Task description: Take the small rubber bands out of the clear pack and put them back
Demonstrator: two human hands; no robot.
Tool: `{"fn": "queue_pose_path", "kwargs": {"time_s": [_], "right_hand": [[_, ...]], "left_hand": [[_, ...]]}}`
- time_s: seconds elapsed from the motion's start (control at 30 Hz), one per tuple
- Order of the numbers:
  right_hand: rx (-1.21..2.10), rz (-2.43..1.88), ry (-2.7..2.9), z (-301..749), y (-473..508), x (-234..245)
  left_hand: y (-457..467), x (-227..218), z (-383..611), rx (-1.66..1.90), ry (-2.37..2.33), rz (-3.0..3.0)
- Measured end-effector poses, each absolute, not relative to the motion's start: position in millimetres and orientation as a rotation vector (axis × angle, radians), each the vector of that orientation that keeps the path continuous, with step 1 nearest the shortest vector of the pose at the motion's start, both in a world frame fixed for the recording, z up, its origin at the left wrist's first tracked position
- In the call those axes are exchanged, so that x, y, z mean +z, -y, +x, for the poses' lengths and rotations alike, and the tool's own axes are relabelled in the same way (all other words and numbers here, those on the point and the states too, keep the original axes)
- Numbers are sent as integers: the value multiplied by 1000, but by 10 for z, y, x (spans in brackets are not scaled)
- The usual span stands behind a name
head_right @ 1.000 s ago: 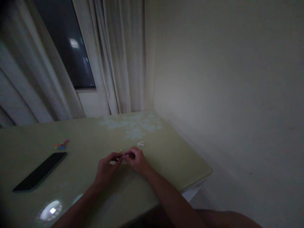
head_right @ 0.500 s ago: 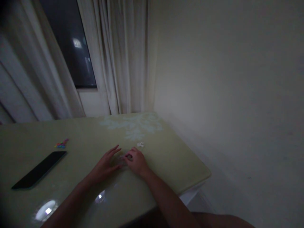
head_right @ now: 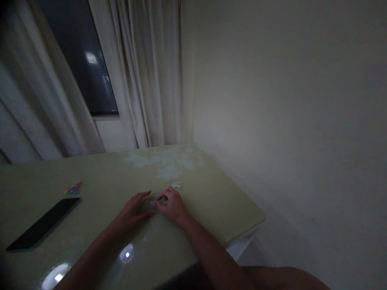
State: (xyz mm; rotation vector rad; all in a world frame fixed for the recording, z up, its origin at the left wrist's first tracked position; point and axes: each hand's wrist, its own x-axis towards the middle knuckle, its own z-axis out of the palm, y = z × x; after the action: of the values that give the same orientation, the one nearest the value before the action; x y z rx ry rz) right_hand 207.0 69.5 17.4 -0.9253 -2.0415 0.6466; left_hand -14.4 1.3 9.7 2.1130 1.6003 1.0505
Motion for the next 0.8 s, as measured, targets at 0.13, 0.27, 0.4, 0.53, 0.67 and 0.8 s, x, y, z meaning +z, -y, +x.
{"fn": "queue_pose_path", "kwargs": {"time_s": [0.13,0.27,0.4,0.53,0.67,0.8], "right_hand": [[345,-1115,2015,2316,-867,200],[144,-1352,2121,2539,-1004,125],[181,-1341,2243,2565,-1024,61],[241,-1289,2240,2522,-991,133],[358,-1205,2151,2460,-919,222],[615,-889,2160,2375,-812,243]], "left_hand": [[12,131,-201,1000,-1546,2076],[33,154,-250,957,-1479,2033],[40,170,-228,955,-1470,2061],[36,165,-193,957,-1499,2079],[35,141,-170,1011,-1539,2023],[27,134,-139,1065,-1536,1949]]}}
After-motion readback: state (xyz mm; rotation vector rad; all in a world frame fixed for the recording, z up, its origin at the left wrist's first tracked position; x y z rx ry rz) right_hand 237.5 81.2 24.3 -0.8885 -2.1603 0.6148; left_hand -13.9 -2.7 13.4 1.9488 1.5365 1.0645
